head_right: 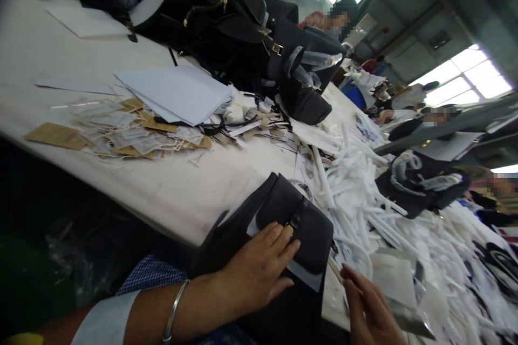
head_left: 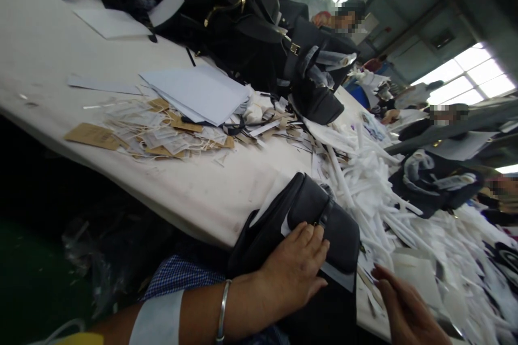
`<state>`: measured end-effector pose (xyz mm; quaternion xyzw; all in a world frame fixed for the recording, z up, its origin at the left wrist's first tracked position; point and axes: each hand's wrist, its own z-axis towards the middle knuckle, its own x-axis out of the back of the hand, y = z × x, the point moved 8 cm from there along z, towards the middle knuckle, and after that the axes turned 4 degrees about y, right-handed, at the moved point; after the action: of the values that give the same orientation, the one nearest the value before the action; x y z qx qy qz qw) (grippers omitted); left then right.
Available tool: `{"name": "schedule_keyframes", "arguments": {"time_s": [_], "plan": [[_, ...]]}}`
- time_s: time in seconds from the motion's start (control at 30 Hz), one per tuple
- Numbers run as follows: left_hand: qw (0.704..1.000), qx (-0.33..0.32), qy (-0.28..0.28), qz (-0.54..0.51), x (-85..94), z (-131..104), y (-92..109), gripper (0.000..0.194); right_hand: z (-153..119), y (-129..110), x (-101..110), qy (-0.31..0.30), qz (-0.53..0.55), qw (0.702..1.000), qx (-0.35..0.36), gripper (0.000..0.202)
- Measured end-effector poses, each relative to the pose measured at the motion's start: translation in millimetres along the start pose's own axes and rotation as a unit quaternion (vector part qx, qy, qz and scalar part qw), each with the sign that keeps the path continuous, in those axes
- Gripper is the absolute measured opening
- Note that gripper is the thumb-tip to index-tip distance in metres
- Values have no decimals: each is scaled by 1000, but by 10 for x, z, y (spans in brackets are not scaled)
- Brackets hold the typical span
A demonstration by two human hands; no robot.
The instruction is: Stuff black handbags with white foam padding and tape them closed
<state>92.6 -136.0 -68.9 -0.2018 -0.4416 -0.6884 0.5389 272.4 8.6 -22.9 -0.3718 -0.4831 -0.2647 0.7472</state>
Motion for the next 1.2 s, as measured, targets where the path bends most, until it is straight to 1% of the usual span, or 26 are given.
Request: {"name": "schedule_keyframes", "arguments": {"time_s": [0.03, 0.07, 0.13, 0.2, 0.27, 0.33, 0.4, 0.47, 0.5, 0.53, 0.57, 0.6, 0.63, 0.67, 0.7, 0.73, 0.8, 0.83, 0.87, 0.97, 1.03, 1.1, 1.2], "plan": [[1000, -1, -4, -5, -8, -1, 4, 61, -4, -143, -7, 4, -5, 999, 37, 39], [1000, -1, -9, -11, -16, -2, 6, 61, -9, -313, -52, 2, -3, 996, 90, 38], [1000, 4, -14, -22, -23, -1, 5, 63, -34, -656, -254, -35, 17, 976, 212, 40], [999, 11, -16, -29, -35, 0, 0, 65, -43, -872, -481, -73, 21, 955, 288, 45], [999, 17, -19, -36, -58, -1, -7, 66, -41, -969, -636, -95, 15, 940, 328, 49], [999, 23, -24, -37, -80, -1, -16, 66, -44, -969, -660, -94, 19, 938, 333, 51], [999, 24, -26, -32, -88, 0, -20, 66, -57, -871, -539, -52, 41, 953, 297, 49], [999, 18, -28, -21, -80, 5, -12, 64, -110, -653, -359, 12, 74, 974, 214, 45], [999, 14, -28, -14, -73, 9, -5, 63, -162, -497, -293, 35, 93, 983, 155, 44], [1000, 10, -28, -7, -64, 14, 0, 62, -237, -319, -263, 46, 118, 988, 85, 44], [1000, 9, -29, 0, -56, 19, 2, 61, -337, -133, -278, 40, 152, 988, 8, 46], [999, 9, -30, 7, -50, 25, 2, 61, -465, 42, -335, 23, 197, 977, -73, 51], [999, 9, -32, 14, -49, 31, 1, 60, -614, 186, -423, -1, 252, 956, -152, 57], [999, 8, -36, 20, -51, 36, 0, 60, -775, 281, -530, -28, 315, 922, -224, 63], [999, 6, -41, 26, -58, 41, 0, 60, -934, 319, -640, -53, 384, 876, -288, 67], [998, 3, -47, 30, -66, 45, 4, 60, -1072, 300, -735, -71, 452, 823, -338, 71], [998, -5, -53, 38, -75, 51, 13, 59, -1243, 152, -846, -85, 568, 718, -392, 72], [998, -8, -54, 41, -74, 56, 17, 59, -1277, 64, -865, -80, 613, 674, -404, 72], [998, -11, -54, 43, -69, 62, 19, 58, -1289, -15, -871, -73, 648, 637, -411, 72], [997, -14, -52, 46, -30, 96, 6, 55, -1286, -152, -915, -49, 709, 540, -451, 65], [998, -9, -54, 43, 10, 131, -30, 54, -1261, -246, -993, -55, 739, 476, -474, 56], [998, 1, -59, 36, 54, 170, -82, 53, -1185, -396, -1072, -81, 765, 430, -472, 48], [997, 10, -70, 21, 113, 214, -150, 52, -969, -688, -1116, -114, 808, 396, -420, 46]]}}
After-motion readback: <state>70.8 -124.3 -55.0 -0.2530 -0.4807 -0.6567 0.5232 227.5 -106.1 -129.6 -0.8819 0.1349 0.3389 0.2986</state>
